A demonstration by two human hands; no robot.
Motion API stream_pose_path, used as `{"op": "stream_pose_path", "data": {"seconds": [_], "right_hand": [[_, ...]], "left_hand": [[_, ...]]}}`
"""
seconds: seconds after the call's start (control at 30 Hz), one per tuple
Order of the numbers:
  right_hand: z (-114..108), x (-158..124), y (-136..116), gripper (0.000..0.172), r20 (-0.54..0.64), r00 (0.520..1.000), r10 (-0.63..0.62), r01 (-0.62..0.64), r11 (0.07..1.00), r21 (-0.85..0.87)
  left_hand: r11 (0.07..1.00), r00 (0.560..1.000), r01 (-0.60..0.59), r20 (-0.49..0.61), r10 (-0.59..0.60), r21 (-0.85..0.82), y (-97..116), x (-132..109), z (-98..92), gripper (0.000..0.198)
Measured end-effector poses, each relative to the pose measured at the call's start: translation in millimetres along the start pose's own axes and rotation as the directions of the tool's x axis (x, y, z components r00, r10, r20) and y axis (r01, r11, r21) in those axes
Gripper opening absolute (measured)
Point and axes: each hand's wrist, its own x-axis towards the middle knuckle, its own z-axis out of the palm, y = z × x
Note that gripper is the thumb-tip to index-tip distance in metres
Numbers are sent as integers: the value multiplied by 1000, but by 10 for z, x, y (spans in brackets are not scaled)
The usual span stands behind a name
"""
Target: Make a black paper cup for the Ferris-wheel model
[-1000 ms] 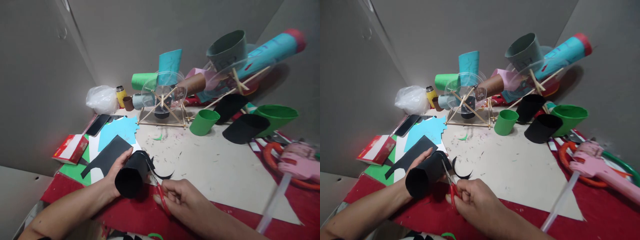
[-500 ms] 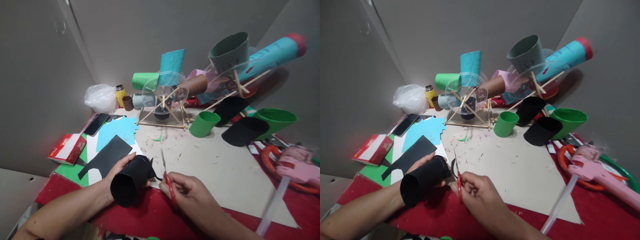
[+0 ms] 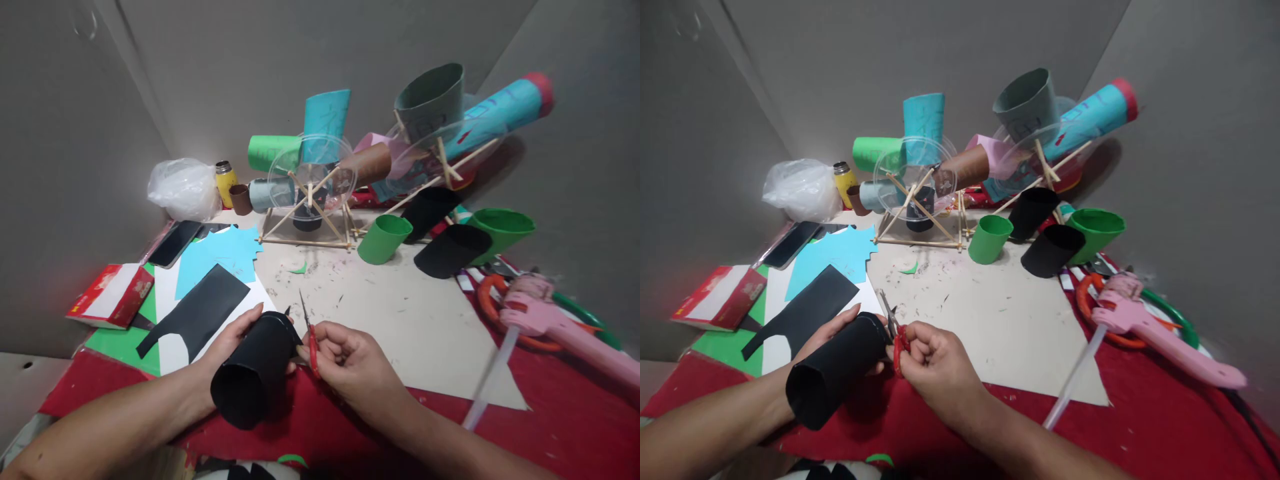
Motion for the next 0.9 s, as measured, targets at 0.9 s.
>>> {"op": "stream_pose_path", "data": {"seconds": [0.9], "right_hand": [[-159, -80, -12, 45, 159, 985, 72, -51, 990, -133]], "left_hand": [[998, 974, 41, 221, -48, 36, 188, -36, -187, 50]]}}
